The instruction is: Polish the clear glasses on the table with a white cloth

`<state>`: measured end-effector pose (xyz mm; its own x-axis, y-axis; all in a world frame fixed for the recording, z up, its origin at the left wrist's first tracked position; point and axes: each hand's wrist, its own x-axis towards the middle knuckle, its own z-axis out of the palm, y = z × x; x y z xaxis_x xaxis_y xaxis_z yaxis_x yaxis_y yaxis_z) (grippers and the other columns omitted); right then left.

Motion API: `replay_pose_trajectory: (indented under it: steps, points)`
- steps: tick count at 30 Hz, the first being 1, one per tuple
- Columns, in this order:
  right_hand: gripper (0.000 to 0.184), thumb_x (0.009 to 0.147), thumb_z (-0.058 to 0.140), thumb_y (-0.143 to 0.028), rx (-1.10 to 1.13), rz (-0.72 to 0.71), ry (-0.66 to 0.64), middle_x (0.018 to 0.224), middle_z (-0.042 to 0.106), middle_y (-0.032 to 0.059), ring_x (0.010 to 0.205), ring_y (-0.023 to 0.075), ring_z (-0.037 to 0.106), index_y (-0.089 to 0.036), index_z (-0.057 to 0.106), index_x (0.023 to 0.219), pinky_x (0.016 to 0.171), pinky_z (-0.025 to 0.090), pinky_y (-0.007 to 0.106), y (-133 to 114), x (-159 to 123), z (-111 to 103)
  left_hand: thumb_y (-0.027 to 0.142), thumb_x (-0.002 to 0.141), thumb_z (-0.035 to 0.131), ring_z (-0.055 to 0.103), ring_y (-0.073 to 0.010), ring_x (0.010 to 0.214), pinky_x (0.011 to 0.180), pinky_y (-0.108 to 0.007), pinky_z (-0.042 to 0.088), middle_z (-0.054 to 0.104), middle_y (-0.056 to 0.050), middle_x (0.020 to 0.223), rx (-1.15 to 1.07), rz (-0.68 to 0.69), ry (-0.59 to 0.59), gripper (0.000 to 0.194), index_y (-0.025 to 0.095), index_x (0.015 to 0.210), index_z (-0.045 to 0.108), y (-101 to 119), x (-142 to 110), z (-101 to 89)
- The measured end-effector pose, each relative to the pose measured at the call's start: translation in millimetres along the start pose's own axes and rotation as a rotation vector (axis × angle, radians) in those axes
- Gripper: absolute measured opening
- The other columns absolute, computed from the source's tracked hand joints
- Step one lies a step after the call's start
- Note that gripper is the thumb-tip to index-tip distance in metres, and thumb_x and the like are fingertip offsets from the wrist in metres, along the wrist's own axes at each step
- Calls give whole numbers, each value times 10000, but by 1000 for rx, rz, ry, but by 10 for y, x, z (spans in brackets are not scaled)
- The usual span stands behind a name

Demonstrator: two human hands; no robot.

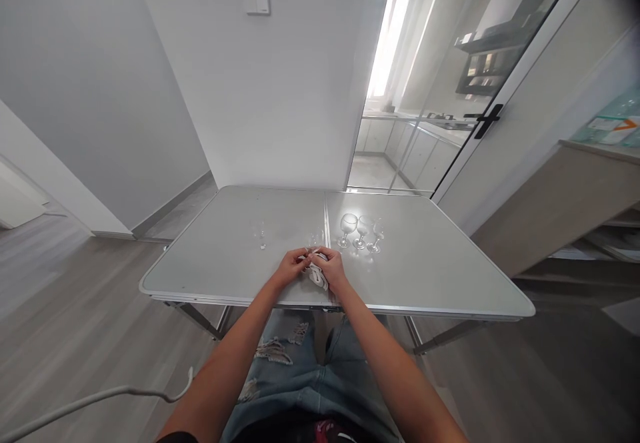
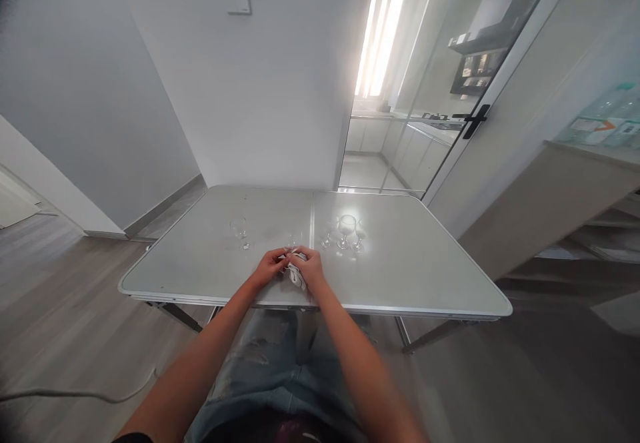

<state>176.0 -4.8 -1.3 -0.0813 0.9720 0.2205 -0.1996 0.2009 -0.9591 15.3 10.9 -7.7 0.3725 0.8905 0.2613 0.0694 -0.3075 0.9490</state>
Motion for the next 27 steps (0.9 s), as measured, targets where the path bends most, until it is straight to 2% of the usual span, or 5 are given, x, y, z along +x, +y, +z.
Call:
replay_pose_trajectory:
  steps: [8,12,14,19,27]
  points:
    - [218,752,724,-325,-312,-164,96,926,767,54,873,223,696,-190,763,919,829,526,326,7,-34,7,474,914,595,636,-205,891,843,-334,501,720,-85,915,154,176,-35,352,171,848,761,-52,52,-5]
    - [251,791,704,-390,-315,-203,248,926,767,73,870,222,697,-177,757,914,828,528,327,-3,-17,-30,460,904,623,611,-228,1083,861,-332,509,675,-113,1148,173,200,56,309,212,1041,747,26,43,-18]
    - [285,792,700,-423,-339,-196,360,885,762,74,823,219,690,-162,749,896,783,528,319,-15,-1,-130,459,916,608,610,-206,1049,816,-305,504,658,-105,1154,204,186,134,319,227,1102,724,45,34,-28]
    - [293,773,693,-421,-564,-213,553,818,756,69,757,220,681,-152,750,874,736,507,308,-81,-8,-610,476,964,518,580,-153,804,717,-277,441,655,-56,897,287,156,221,360,196,856,718,0,45,-41]
    - [238,771,645,-394,-817,-193,558,767,760,61,700,226,682,-184,755,797,725,474,306,-101,-6,-964,503,981,461,498,-133,668,656,-273,387,592,-30,765,293,129,196,459,178,764,703,-47,59,-21]
